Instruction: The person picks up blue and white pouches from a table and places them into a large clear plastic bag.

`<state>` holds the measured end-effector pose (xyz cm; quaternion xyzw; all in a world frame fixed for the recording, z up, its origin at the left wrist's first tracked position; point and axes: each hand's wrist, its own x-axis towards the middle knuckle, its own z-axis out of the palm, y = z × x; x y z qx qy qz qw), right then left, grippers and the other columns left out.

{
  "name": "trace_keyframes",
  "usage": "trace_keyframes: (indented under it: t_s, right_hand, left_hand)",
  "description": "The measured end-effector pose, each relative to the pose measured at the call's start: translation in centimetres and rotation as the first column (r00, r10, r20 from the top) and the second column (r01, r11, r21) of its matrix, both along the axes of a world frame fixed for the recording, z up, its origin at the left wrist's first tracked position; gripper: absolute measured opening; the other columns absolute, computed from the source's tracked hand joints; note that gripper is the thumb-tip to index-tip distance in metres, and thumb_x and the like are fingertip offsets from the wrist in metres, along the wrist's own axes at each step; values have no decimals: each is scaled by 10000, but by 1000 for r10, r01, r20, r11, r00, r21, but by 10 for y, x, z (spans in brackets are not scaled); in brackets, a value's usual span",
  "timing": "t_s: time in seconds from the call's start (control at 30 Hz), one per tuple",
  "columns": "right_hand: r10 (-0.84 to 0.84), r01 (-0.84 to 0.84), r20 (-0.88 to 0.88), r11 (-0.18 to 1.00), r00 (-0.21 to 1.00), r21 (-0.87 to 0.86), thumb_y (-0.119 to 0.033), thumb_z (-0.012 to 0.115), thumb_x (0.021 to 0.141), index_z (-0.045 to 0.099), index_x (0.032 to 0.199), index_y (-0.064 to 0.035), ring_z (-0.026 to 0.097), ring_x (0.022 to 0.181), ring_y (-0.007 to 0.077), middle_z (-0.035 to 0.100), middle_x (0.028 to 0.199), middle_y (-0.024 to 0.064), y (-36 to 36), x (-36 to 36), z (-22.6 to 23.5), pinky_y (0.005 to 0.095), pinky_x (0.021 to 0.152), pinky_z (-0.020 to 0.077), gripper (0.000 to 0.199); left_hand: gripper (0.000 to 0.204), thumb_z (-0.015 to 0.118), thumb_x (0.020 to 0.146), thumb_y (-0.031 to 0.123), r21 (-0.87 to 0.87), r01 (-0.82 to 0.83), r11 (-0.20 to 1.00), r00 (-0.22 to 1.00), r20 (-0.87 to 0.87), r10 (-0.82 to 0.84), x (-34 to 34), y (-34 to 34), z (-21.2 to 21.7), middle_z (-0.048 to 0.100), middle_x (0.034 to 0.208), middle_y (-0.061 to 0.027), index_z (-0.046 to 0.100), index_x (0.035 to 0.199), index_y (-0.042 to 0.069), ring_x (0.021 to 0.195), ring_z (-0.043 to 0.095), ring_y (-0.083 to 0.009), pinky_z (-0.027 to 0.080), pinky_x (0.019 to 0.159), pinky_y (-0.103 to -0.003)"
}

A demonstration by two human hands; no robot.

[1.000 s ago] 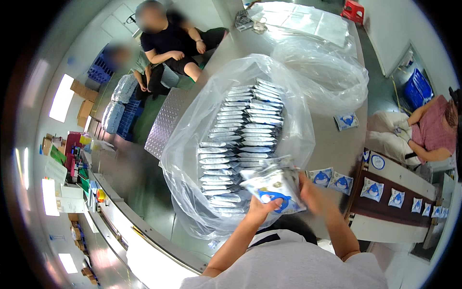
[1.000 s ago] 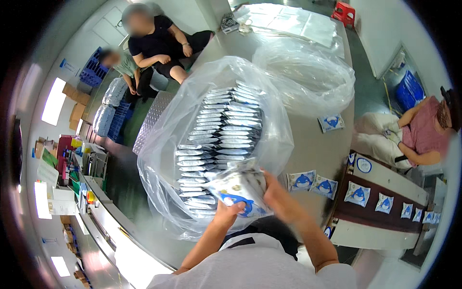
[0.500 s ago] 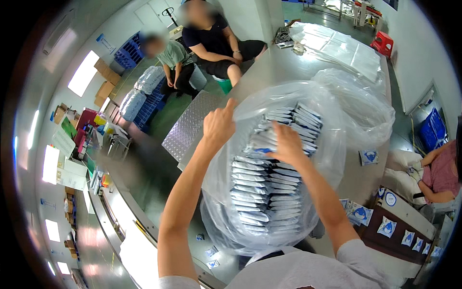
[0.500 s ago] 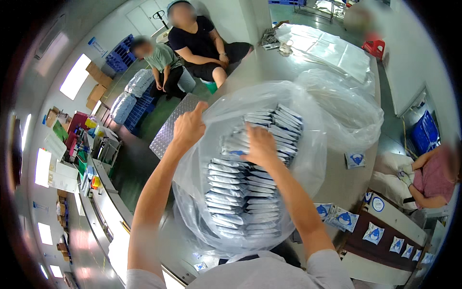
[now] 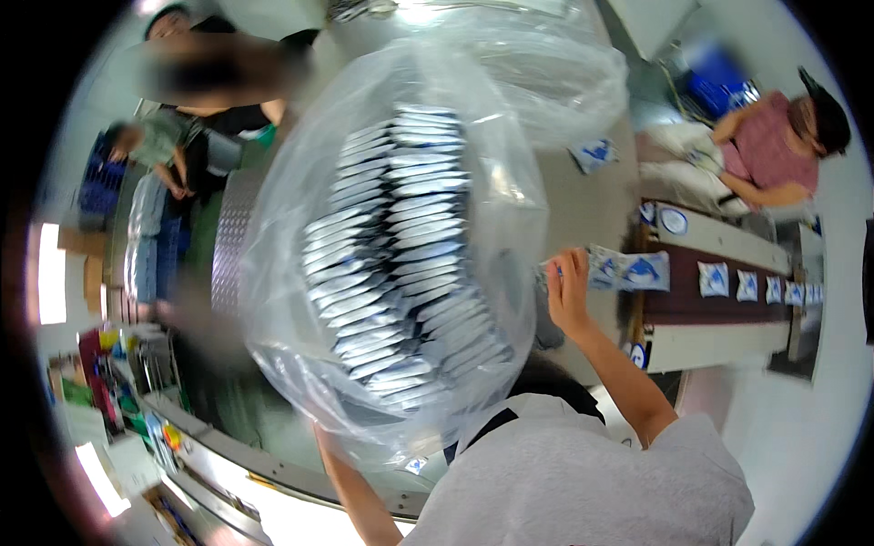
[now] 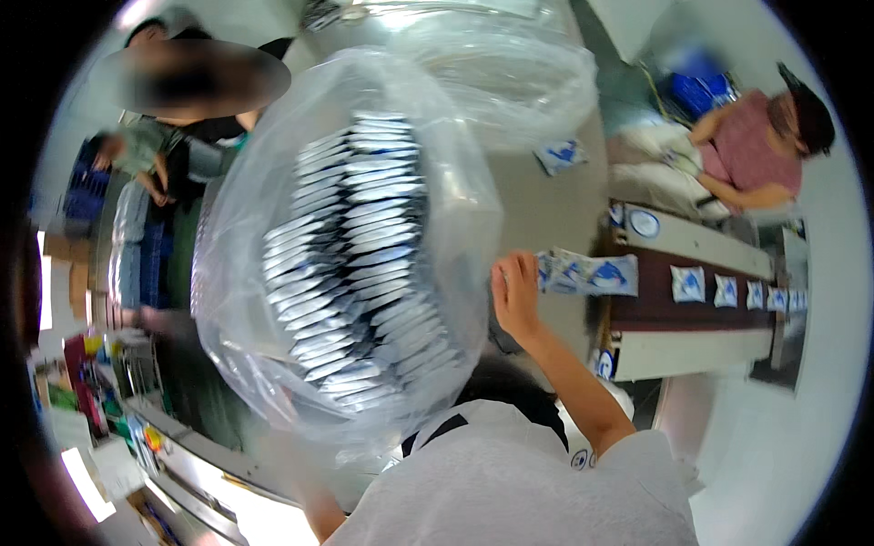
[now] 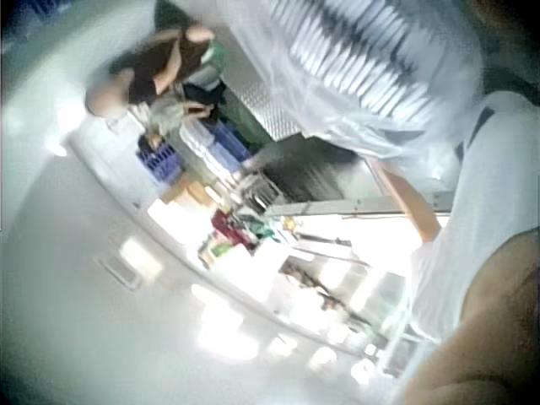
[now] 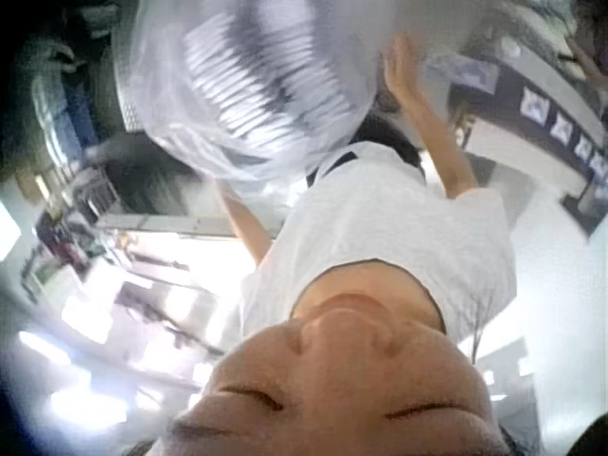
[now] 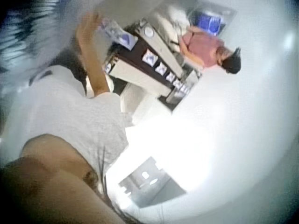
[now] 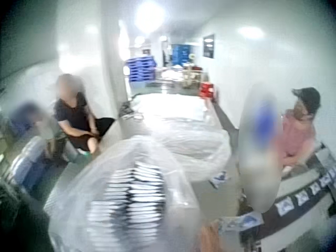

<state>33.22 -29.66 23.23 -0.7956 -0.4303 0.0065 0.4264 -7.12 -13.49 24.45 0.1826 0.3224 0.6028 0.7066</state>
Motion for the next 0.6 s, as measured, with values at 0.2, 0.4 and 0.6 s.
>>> trace_keyframes:
  t_s: [0.2, 0.4, 0.6]
  right_hand:
    - [156, -204, -140, 864, 978, -460, -138, 531, 826, 547, 796, -35, 505, 823, 330, 507, 829, 148, -189, -32, -110, 440, 711, 412, 108]
    - [230, -173, 60, 856, 971, -486, -139, 552, 770, 520, 731, -71, 522, 793, 323, 518, 746, 113, -203, 86, -49, 423, 709, 432, 86]
    - [-16, 198, 271, 727, 962, -658, -17, 585, 718, 555, 1111, -94, 478, 1133, 300, 576, 1115, 88, -345, 328, -50, 437, 899, 414, 402]
  left_hand:
    - [260, 479, 894, 162, -607, 690, 394, -429, -781, -453, -4, -148, -123, 601, 1037, -160, 547, 1097, 15, 927, 588, -291, 456, 832, -359]
    - [266, 477, 876, 153, -546, 832, 96, -503, -817, -283, 64, -182, -118, 583, 1058, -223, 544, 1075, -10, 926, 595, -338, 472, 812, -392]
    - [239, 457, 842, 51, -493, 853, 170, -359, -791, -495, 142, -200, -89, 631, 977, -177, 564, 1052, 8, 920, 618, -303, 476, 809, -367]
